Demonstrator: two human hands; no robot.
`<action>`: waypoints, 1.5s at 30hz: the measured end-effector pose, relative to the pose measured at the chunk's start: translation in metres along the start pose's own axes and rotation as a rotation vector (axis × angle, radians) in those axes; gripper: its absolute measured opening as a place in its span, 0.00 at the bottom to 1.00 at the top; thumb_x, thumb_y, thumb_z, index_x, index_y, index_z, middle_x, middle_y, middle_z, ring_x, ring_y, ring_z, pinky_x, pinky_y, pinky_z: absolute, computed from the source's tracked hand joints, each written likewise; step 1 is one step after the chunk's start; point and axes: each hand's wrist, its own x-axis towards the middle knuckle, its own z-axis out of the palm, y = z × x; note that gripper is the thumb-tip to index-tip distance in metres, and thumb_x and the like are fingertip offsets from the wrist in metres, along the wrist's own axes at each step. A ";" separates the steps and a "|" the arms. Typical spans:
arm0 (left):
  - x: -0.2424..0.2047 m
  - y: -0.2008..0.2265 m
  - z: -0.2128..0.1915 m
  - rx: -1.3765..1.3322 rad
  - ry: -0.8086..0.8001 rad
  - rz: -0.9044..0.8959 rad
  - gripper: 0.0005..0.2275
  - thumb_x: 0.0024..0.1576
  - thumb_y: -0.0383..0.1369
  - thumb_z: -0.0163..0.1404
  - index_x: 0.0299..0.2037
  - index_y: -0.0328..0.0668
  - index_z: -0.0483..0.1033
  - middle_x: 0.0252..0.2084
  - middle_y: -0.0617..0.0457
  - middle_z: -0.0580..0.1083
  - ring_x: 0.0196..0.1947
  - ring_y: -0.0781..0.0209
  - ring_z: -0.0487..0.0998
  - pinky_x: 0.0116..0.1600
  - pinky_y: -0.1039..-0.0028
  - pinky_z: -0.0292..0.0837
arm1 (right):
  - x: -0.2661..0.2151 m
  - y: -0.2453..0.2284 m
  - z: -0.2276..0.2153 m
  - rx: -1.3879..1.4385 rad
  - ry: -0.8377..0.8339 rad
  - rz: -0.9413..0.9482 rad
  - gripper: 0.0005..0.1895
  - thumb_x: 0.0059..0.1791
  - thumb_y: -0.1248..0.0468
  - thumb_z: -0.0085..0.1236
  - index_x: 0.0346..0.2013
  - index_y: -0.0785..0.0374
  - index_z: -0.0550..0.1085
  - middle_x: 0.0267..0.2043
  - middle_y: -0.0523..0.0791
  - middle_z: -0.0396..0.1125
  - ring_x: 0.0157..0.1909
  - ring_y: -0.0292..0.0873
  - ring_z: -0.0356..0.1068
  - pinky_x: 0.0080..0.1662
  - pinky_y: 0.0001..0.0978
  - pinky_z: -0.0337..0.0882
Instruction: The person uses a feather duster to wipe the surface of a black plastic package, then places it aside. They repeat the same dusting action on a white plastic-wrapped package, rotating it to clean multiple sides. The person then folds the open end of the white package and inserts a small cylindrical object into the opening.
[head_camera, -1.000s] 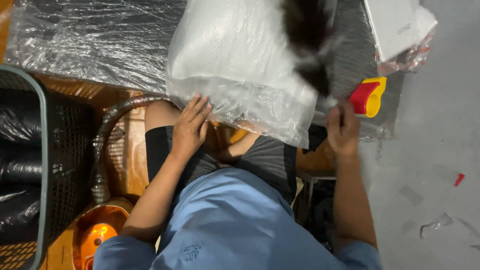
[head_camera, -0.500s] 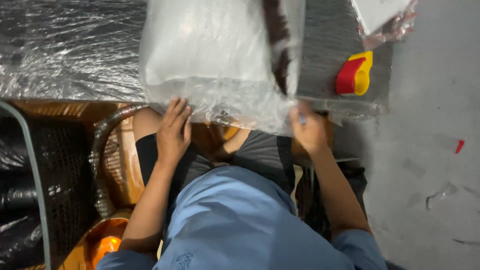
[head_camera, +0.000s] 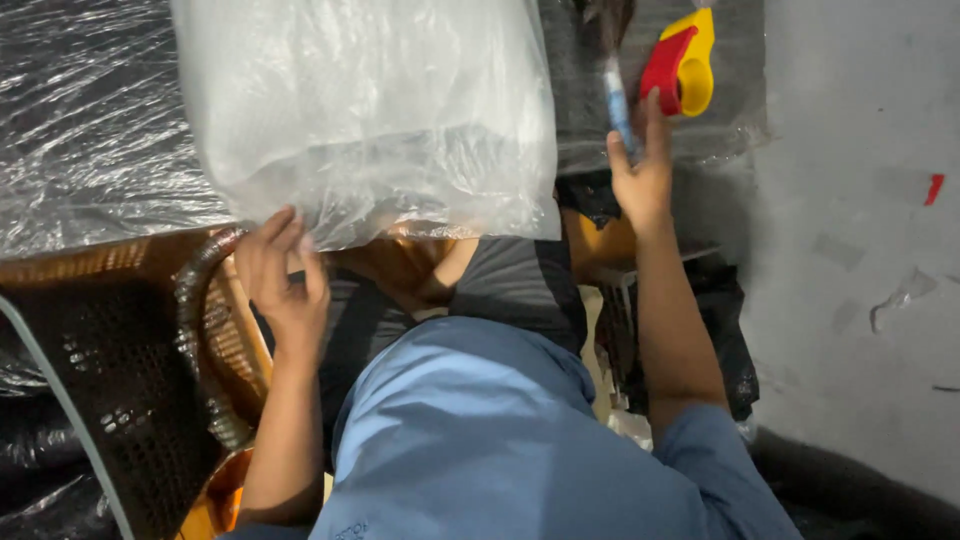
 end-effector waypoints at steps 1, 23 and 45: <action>-0.004 -0.003 0.001 0.008 0.040 -0.007 0.05 0.68 0.22 0.48 0.49 0.26 0.75 0.50 0.37 0.76 0.48 0.40 0.76 0.57 0.56 0.67 | -0.002 -0.012 0.001 -0.021 0.143 -0.115 0.22 0.60 0.64 0.54 0.67 0.57 0.60 0.57 0.49 0.64 0.56 0.48 0.66 0.58 0.38 0.67; -0.039 0.025 0.021 -0.262 -0.069 -0.160 0.02 0.59 0.24 0.57 0.39 0.35 0.82 0.38 0.39 0.77 0.41 0.32 0.80 0.48 0.52 0.75 | -0.038 0.008 0.120 -0.341 -0.537 0.102 0.32 0.48 0.50 0.57 0.64 0.62 0.68 0.61 0.57 0.65 0.65 0.62 0.64 0.67 0.54 0.61; -0.064 0.042 0.014 -0.464 -0.152 -0.247 0.04 0.63 0.25 0.52 0.44 0.33 0.78 0.46 0.40 0.79 0.48 0.35 0.80 0.53 0.52 0.74 | -0.075 -0.089 0.170 -0.577 -0.774 -0.015 0.25 0.52 0.43 0.47 0.52 0.55 0.77 0.50 0.51 0.75 0.58 0.55 0.73 0.59 0.51 0.68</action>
